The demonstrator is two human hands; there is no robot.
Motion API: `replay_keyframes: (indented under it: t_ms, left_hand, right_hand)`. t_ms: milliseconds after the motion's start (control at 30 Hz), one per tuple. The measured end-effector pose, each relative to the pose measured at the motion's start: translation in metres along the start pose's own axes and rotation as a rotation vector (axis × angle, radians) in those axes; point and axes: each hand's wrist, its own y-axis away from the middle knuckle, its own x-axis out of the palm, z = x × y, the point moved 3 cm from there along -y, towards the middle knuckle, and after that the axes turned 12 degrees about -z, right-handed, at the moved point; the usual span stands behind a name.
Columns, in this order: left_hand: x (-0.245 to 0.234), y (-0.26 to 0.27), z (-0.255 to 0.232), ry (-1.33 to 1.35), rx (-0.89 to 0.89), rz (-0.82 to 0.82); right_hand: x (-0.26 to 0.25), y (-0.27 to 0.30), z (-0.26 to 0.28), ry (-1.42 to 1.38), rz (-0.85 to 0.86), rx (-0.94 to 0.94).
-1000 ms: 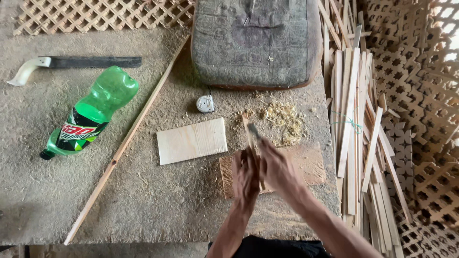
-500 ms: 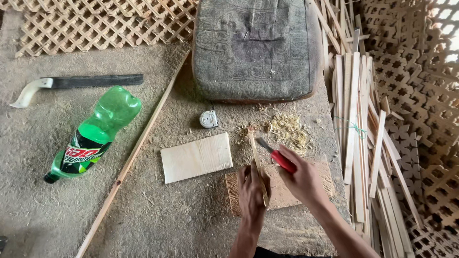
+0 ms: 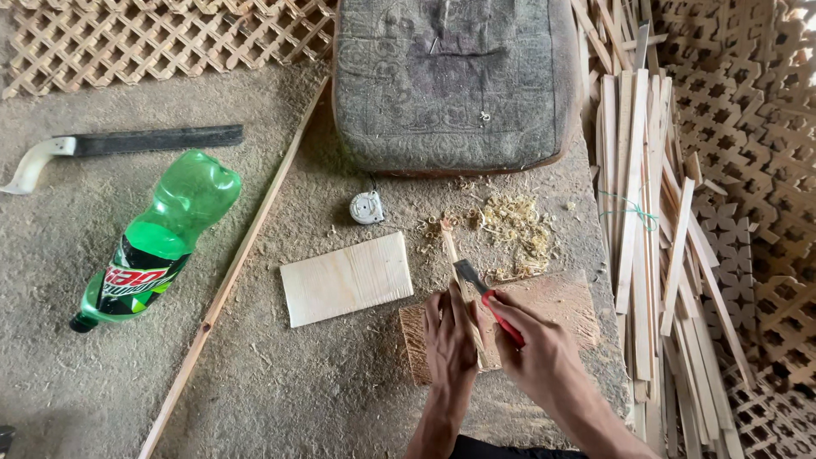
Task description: The person uses a red-handled knife to shave and shape a thin wooden stick on a wooden workbench. They repeatedly scrape the stick to remove shavings and refine its shape, occasionally rotating the stick to work on different sides. The person continues this process throughout the clip.
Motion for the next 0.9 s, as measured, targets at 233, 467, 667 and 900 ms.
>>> replay_keyframes:
  t_ms: [233, 467, 667, 900]
  left_hand:
    - [0.007, 0.006, -0.001, -0.051, -0.006, 0.069]
    - [0.004, 0.006, -0.002, -0.001, 0.015, 0.058]
    - [-0.003, -0.001, -0.007, -0.031, 0.038, 0.065]
    - [-0.004, -0.005, -0.012, -0.056, 0.062, 0.049]
  right_hand:
    - [0.001, 0.002, -0.001, -0.039, -0.032, 0.015]
    - [0.014, 0.01, -0.016, -0.051, -0.057, 0.036]
    - [0.016, 0.009, -0.021, -0.061, -0.062, 0.04]
    - [0.053, -0.069, -0.016, -0.064, -0.086, -0.063]
